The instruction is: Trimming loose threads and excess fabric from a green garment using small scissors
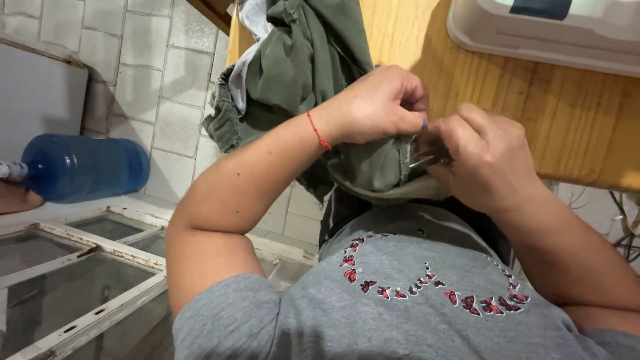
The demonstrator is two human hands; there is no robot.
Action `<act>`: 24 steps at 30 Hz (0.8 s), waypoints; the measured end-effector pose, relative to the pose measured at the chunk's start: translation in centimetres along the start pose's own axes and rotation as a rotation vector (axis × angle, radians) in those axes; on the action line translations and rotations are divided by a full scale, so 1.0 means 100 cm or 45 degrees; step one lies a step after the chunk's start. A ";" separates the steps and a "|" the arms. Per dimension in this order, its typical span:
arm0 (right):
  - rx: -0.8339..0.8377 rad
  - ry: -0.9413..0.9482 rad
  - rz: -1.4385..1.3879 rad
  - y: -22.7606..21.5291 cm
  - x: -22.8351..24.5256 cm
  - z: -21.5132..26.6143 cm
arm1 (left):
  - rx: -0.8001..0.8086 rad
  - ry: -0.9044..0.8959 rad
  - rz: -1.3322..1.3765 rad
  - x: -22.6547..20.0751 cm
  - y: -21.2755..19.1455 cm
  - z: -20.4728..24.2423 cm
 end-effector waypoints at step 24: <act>-0.678 -0.618 0.099 0.009 0.011 0.037 | -0.239 0.197 -0.271 0.009 0.004 -0.022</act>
Point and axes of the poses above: each hand's wrist, its own z-axis away from the middle knuckle, its own y-axis out of the palm, x = y × z, the point moved 10 cm from there along -z, towards the middle knuckle, and after that the axes turned 9 degrees about -y, right-handed, at the moved point
